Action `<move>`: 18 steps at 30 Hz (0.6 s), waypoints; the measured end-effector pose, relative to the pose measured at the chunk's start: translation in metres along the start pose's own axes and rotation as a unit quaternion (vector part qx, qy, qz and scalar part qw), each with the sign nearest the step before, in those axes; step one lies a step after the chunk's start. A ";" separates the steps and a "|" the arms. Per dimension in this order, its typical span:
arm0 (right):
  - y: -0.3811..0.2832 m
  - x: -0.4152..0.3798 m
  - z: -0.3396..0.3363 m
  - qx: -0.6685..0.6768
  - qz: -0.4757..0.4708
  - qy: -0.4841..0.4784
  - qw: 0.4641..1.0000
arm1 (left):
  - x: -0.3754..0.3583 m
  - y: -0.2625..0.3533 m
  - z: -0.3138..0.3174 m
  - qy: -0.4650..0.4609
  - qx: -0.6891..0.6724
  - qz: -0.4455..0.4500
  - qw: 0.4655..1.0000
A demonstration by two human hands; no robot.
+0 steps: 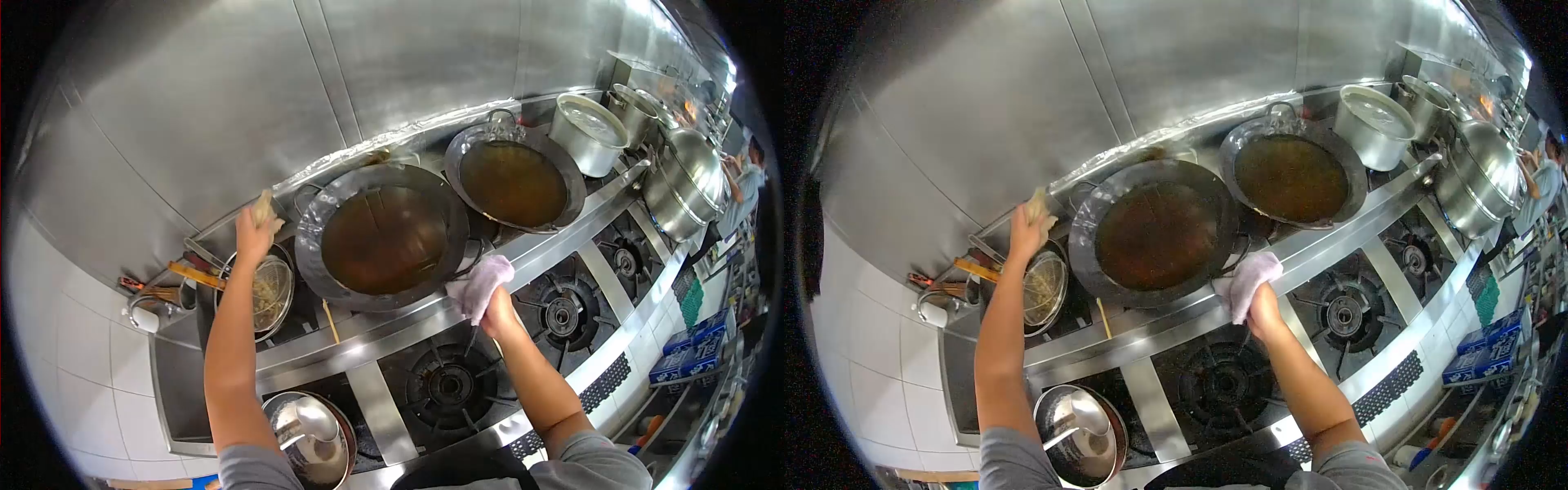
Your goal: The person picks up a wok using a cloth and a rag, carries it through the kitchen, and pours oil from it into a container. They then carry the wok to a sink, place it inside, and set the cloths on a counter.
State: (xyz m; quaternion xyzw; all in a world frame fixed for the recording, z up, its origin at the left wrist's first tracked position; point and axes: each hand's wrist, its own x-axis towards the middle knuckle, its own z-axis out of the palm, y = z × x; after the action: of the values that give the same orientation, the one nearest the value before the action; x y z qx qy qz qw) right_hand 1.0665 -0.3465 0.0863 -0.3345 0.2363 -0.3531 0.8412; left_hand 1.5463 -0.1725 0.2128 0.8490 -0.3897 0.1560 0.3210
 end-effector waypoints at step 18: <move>0.001 0.055 0.048 -0.260 -0.149 0.245 0.922 | 0.093 -0.022 0.135 -0.201 -0.341 -0.284 0.874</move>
State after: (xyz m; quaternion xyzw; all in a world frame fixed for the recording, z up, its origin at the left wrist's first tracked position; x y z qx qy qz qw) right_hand 1.1327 -0.3681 0.1084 -0.4760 0.4664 -0.4714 0.5776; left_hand 1.6251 -0.3033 0.1509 0.7743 -0.2170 -0.2579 0.5357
